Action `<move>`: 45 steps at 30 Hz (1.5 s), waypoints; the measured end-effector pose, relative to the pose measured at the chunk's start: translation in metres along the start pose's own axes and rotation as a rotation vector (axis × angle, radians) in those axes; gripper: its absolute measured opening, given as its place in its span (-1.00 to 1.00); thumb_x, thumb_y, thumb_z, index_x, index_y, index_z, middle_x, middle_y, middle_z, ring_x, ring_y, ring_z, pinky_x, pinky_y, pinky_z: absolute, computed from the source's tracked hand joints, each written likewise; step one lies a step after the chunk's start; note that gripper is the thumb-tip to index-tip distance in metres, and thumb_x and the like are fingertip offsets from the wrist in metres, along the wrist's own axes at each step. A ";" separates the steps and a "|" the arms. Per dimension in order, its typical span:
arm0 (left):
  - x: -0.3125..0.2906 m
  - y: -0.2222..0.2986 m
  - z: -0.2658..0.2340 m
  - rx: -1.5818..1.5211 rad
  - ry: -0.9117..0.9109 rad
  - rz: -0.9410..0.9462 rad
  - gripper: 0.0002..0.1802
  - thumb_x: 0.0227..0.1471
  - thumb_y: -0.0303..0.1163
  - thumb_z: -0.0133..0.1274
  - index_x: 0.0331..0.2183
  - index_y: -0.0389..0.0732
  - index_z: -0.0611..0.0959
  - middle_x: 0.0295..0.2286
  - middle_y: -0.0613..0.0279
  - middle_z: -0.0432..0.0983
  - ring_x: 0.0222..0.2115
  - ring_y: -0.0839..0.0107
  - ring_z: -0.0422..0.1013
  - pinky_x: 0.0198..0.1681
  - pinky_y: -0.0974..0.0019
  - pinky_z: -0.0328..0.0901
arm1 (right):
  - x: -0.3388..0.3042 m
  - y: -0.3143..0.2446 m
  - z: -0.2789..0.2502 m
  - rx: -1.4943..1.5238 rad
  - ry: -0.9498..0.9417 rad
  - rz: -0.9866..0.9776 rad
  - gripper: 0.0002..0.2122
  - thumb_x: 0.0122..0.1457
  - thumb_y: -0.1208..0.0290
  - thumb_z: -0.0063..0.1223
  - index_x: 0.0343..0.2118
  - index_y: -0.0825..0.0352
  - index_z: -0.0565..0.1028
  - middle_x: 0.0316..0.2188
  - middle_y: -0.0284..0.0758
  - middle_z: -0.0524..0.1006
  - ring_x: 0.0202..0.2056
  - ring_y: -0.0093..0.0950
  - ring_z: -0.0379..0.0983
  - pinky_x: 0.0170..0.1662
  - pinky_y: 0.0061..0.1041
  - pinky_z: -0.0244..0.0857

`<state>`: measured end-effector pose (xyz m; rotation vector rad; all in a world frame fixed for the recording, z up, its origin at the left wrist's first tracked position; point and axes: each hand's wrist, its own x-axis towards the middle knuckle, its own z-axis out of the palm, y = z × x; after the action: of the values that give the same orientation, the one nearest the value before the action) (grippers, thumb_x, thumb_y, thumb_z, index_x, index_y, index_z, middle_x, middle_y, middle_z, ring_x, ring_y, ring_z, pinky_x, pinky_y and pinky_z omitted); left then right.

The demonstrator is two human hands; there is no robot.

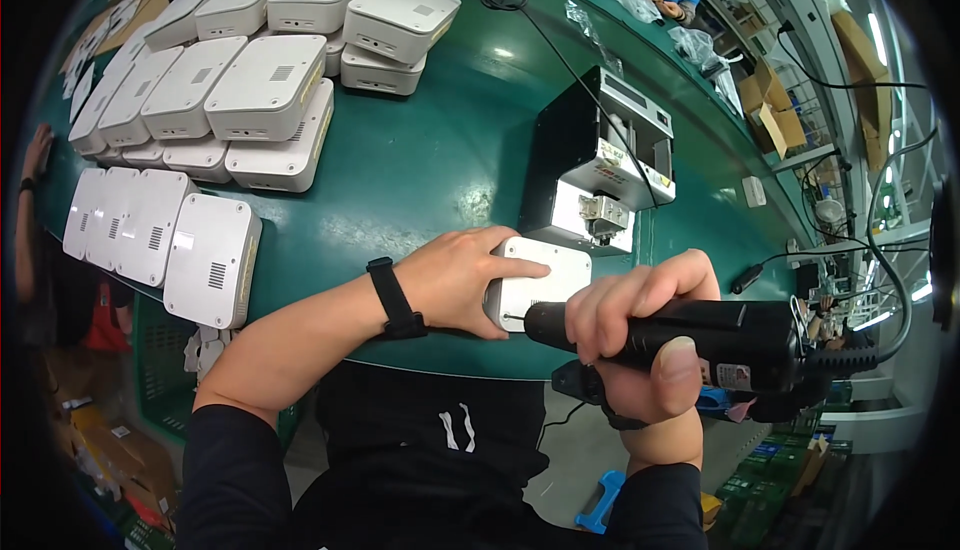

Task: The person picks up a white device, places it on the table, and drives screws into its base using a power screwdriver. After finishing, the person sets the device aside and repeats the process with another white device.

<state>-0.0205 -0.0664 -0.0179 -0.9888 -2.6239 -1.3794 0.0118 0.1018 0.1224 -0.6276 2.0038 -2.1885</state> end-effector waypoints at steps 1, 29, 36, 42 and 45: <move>-0.001 0.000 0.001 -0.003 0.004 -0.004 -0.15 -0.44 -0.15 0.45 0.04 0.14 0.57 -0.03 -0.13 0.38 -0.06 -0.03 0.41 0.00 0.12 0.36 | 0.000 0.001 0.000 0.011 0.000 0.003 -0.53 0.04 -0.03 0.20 -0.32 0.23 0.23 -0.66 -0.37 0.36 -0.67 -0.49 0.30 -0.49 -0.43 0.27; -0.075 0.037 -0.035 -1.100 0.238 -0.795 -0.21 0.11 0.04 0.12 0.19 -0.25 0.33 -0.02 -0.05 0.43 -0.06 0.12 0.47 0.02 0.13 0.40 | -0.053 0.048 -0.161 0.084 0.544 -0.226 -0.83 0.24 0.31 -0.08 -0.24 0.29 0.29 -0.63 -0.35 0.32 -0.68 -0.53 0.22 -0.55 -0.49 0.22; 0.009 -0.009 -0.032 -1.634 0.406 -0.889 -0.12 0.21 0.23 -0.21 0.28 -0.22 0.06 0.13 -0.17 0.24 0.03 0.01 0.39 0.10 0.08 0.34 | -0.074 0.057 -0.158 0.057 0.521 -0.284 -0.86 0.23 0.38 -0.09 -0.25 0.29 0.27 -0.65 -0.37 0.30 -0.68 -0.55 0.23 -0.55 -0.52 0.23; 0.061 -0.035 -0.015 -0.773 0.699 -0.363 -0.20 0.18 -0.05 0.06 0.26 -0.24 0.14 0.17 -0.07 0.22 0.12 0.05 0.31 0.17 0.15 0.26 | -0.074 0.059 -0.142 -0.120 0.438 -0.267 -0.85 0.18 0.42 -0.08 -0.25 0.30 0.26 -0.65 -0.35 0.30 -0.67 -0.55 0.24 -0.56 -0.53 0.22; 0.027 0.022 -0.031 -0.222 0.447 -0.330 -0.27 0.08 -0.27 0.19 0.20 -0.25 0.28 0.17 -0.04 0.25 0.13 0.15 0.30 0.19 0.19 0.21 | -0.079 0.066 -0.158 0.004 0.493 -0.271 -0.80 0.16 0.40 -0.02 -0.25 0.32 0.25 -0.63 -0.34 0.33 -0.67 -0.55 0.26 -0.55 -0.53 0.25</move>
<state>-0.0384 -0.0666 0.0255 -0.2078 -2.3946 -1.7416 0.0123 0.2685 0.0333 -0.4040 2.2426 -2.7255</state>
